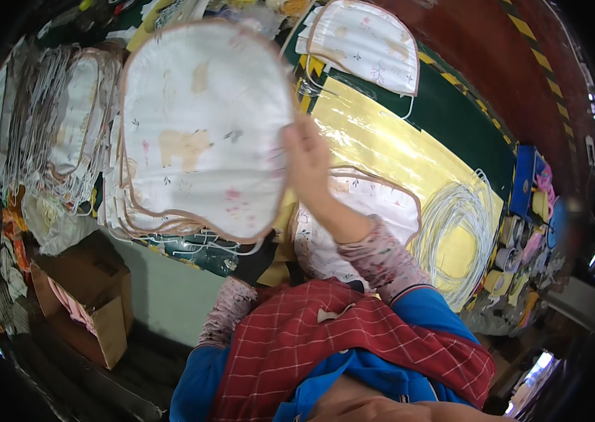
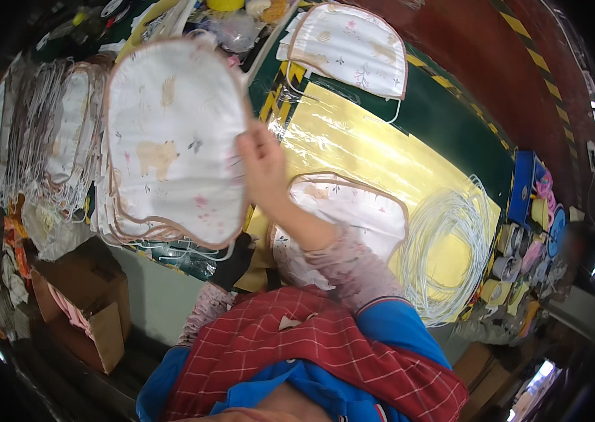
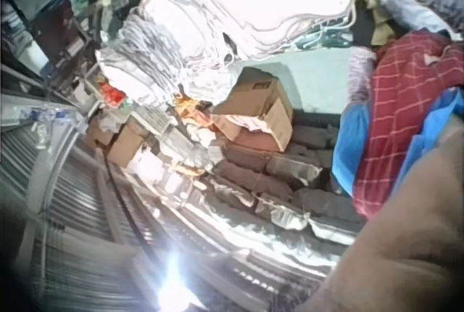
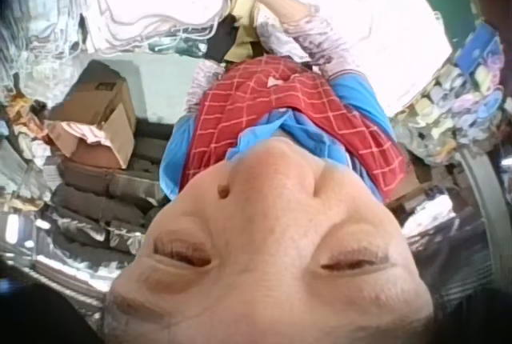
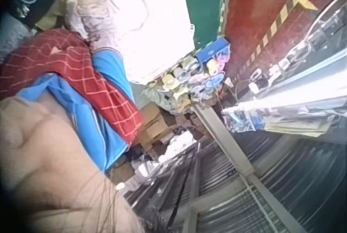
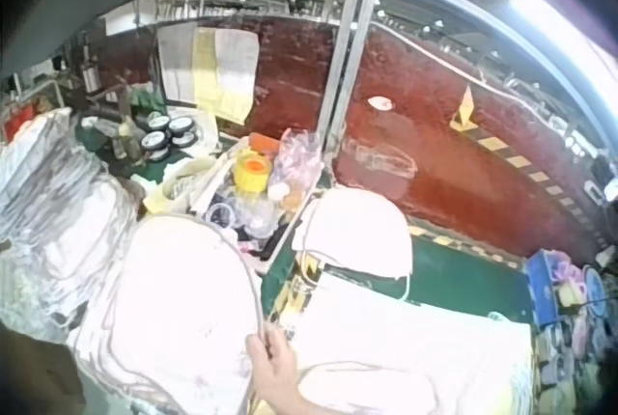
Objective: The person repeatedly picks up white mask-like fabric pieces and inserts a coiled white wire into the edge of each piece. They place the assembled pieces into a stack on the table. The person handles the wire coil and fabric pieces by hand throughout the task.
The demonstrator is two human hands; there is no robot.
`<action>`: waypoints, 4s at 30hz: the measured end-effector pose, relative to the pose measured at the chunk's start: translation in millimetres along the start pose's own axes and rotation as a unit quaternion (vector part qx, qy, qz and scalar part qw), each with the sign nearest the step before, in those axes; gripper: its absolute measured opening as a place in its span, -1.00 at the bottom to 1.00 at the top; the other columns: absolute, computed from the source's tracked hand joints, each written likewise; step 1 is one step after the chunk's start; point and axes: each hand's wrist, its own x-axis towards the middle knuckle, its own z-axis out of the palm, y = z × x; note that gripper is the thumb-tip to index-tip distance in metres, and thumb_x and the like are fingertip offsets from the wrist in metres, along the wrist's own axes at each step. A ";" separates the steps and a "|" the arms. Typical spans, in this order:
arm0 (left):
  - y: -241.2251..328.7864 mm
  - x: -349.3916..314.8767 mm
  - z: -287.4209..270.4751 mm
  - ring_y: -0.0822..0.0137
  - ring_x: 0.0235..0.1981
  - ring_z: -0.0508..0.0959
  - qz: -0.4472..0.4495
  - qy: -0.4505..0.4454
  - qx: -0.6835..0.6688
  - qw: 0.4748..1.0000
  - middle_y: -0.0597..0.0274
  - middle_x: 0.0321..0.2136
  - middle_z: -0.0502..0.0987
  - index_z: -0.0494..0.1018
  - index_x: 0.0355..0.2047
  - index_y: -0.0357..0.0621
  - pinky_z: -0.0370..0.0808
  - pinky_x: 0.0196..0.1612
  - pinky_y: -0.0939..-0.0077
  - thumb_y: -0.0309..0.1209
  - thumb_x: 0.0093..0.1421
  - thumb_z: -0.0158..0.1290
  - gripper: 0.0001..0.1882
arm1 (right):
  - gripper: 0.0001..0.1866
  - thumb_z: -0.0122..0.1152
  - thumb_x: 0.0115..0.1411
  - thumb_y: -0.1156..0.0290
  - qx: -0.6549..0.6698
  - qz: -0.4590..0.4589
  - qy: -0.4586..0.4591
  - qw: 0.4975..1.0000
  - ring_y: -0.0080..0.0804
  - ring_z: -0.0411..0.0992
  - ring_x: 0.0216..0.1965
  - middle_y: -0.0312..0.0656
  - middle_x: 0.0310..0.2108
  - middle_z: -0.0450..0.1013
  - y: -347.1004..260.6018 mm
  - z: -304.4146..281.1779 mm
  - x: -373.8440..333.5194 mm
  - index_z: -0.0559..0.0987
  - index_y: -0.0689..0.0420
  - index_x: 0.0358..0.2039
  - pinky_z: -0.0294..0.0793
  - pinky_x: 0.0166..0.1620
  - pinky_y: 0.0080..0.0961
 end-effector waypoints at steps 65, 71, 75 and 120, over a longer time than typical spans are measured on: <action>312.1 -82.3 285.9 0.27 -0.05 0.43 0.327 -0.551 -0.173 0.748 0.13 -0.10 0.45 0.28 0.04 -0.18 0.32 0.02 0.46 -0.37 0.22 -0.07 -0.62 | -0.55 -0.10 0.30 0.37 0.264 -0.057 0.234 0.934 -0.82 -0.01 -0.80 -0.46 -0.62 0.24 -226.2 -501.2 -317.4 0.18 0.26 0.15 -0.07 -0.75 -0.84; 285.2 -67.1 293.2 0.29 -0.34 0.45 0.344 -0.493 -0.191 0.776 0.18 -0.41 0.46 0.43 -0.19 -0.18 0.40 -0.24 0.45 -0.36 0.20 -0.06 -0.77 | -0.57 -0.10 0.32 0.31 0.286 -0.087 0.186 0.936 -0.79 0.07 -0.75 -0.39 -0.56 0.27 -225.6 -528.4 -307.6 0.21 0.25 0.12 0.04 -0.73 -0.84; 273.8 -44.4 270.7 0.20 -0.37 0.56 0.277 -0.426 -0.184 0.841 0.13 -0.35 0.54 0.42 -0.19 -0.15 0.48 -0.35 0.40 -0.45 0.06 0.03 -0.74 | -0.59 -0.16 0.34 0.31 0.293 -0.085 0.281 0.910 -0.70 0.20 -0.67 -0.35 -0.55 0.29 -222.9 -540.9 -299.3 0.24 0.32 0.08 0.22 -0.60 -0.74; 219.8 189.0 249.4 0.06 -0.18 0.47 0.374 -0.083 0.297 0.875 0.12 -0.24 0.44 0.41 -0.25 -0.04 0.44 -0.19 0.16 -0.38 -0.10 0.08 -0.67 | -0.56 -0.15 0.33 0.33 -0.028 -0.056 0.237 0.969 -0.78 -0.03 -0.89 -0.46 -0.85 0.08 -171.6 -445.8 -349.2 0.25 0.35 0.13 -0.03 -0.79 -0.77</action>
